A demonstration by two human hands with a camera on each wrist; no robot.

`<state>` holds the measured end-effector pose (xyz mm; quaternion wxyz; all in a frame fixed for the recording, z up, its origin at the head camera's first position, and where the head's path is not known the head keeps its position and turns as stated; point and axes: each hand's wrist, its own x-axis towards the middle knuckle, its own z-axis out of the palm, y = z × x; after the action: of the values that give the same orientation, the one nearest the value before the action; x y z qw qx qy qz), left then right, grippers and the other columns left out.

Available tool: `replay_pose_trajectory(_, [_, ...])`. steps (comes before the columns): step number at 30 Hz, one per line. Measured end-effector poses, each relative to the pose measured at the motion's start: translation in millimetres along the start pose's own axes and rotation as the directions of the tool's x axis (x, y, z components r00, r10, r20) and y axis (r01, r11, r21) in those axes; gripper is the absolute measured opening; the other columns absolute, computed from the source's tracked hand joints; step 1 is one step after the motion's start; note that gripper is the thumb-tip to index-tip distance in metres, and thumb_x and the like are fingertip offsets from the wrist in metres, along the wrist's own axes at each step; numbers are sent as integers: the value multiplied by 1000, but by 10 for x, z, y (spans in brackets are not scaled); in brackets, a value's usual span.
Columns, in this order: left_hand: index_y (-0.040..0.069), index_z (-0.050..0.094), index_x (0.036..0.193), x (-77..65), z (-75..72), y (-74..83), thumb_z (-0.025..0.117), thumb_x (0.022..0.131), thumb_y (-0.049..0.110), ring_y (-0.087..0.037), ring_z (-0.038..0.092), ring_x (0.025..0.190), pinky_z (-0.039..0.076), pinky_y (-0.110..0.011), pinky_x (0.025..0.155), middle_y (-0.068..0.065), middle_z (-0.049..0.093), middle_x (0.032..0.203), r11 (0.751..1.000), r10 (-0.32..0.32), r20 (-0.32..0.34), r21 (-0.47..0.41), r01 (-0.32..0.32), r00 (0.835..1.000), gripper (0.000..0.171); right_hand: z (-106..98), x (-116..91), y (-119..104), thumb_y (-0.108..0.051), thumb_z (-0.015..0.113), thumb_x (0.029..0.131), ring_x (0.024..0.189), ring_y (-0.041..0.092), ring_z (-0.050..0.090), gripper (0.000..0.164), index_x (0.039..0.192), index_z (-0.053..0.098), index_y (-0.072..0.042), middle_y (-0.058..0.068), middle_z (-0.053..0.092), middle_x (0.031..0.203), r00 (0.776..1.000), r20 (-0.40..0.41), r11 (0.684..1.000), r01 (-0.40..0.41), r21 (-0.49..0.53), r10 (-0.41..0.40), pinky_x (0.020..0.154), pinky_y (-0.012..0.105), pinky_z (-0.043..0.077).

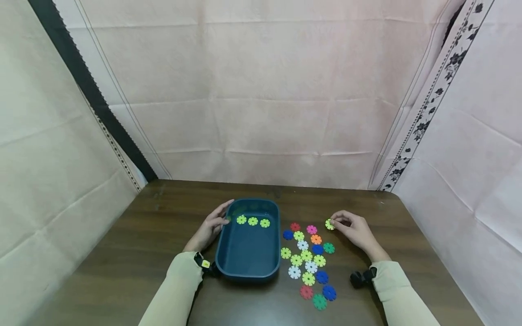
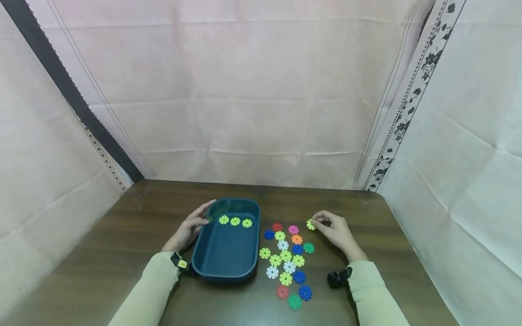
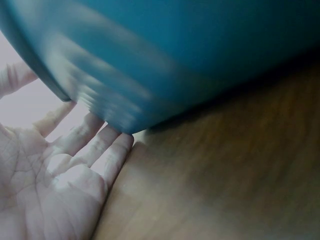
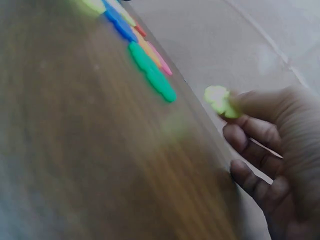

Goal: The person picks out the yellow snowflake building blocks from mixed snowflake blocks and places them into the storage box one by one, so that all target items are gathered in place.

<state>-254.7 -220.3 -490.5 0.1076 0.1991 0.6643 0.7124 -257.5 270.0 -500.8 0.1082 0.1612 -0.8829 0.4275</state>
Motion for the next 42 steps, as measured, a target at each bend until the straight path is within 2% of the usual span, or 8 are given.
replay_pose_trajectory(11, [17, 30, 160, -8, 17, -54, 47, 97, 8, -37, 36, 141, 41, -39, 107, -9, 27, 162, 1000, 3, -5, -18, -3, 1000, 66, 52, 123, -348, -30, 71, 95, 84, 21, 66, 15, 104, 71, -18, -1, 72, 91, 998, 29, 994, 57, 94, -60, 73, 29, 52])
replay_pose_trajectory(20, [15, 29, 160, -48, -26, -52, 49, 95, 9, -37, 32, 142, 37, -43, 110, -9, 24, 164, 1000, -4, -13, -9, 4, 1000, 68, 464, 505, -985, -29, 69, 97, 84, 22, 67, 9, 103, 70, -24, -8, 71, 93, 973, 145, 974, 153, 164, -177, 73, 33, 55])
replay_pose_trajectory(26, [17, 30, 159, -20, -46, -48, 47, 96, 6, -32, 29, 145, 36, -38, 109, -6, 23, 164, 1000, -2, -19, -5, 2, 1000, 66, 875, 881, -1537, -30, 68, 97, 87, 13, 67, 8, 103, 71, -26, -11, 71, 93, 909, 325, 963, 220, 155, -259, 77, 34, 54])
replay_pose_trajectory(29, [16, 29, 160, -4, -41, -44, 46, 96, 5, -35, 34, 142, 41, -37, 106, -9, 27, 163, 1000, -3, -15, -21, 2, 1000, 67, 1112, 1005, -1705, -25, 66, 98, 89, 11, 68, 11, 106, 72, -19, -10, 71, 95, 843, 462, 961, 245, 131, -278, 77, 31, 55])
replay_pose_trajectory(32, [14, 27, 160, 8, -32, -55, 47, 95, 6, -38, 36, 141, 44, -36, 102, -11, 27, 163, 999, -7, -6, -36, 6, 1000, 68, 1353, 1064, -1753, -20, 64, 100, 88, 7, 68, 15, 111, 72, -14, -9, 71, 98, 766, 583, 959, 268, 92, -270, 77, 28, 55])
replay_pose_trajectory(34, [15, 27, 160, 5, -17, -57, 47, 96, 8, -37, 36, 141, 45, -35, 101, -10, 27, 163, 999, -15, -6, -34, 15, 1000, 68, 1481, 1068, -1740, -17, 63, 100, 86, 6, 68, 17, 114, 71, -12, -6, 71, 99, 728, 636, 961, 262, 87, -256, 77, 27, 55])
replay_pose_trajectory(37, [16, 28, 160, -3, 3, -43, 47, 97, 9, -35, 35, 143, 44, -34, 102, -9, 27, 163, 999, -25, -5, -32, 24, 1000, 67, 1603, 1053, -1701, -15, 61, 101, 84, 7, 68, 19, 118, 68, -12, -4, 71, 99, 709, 670, 970, 232, 70, -218, 74, 26, 55])
replay_pose_trajectory(42, [14, 27, 160, -4, -17, -10, 45, 98, 6, -38, 37, 140, 46, -34, 100, -13, 29, 162, 999, -8, -2, -37, 7, 1000, 65, 1652, 1059, -1709, -10, 59, 101, 84, 8, 68, 24, 124, 65, -7, -1, 72, 98, 719, 664, 975, 210, 75, -206, 74, 27, 55])
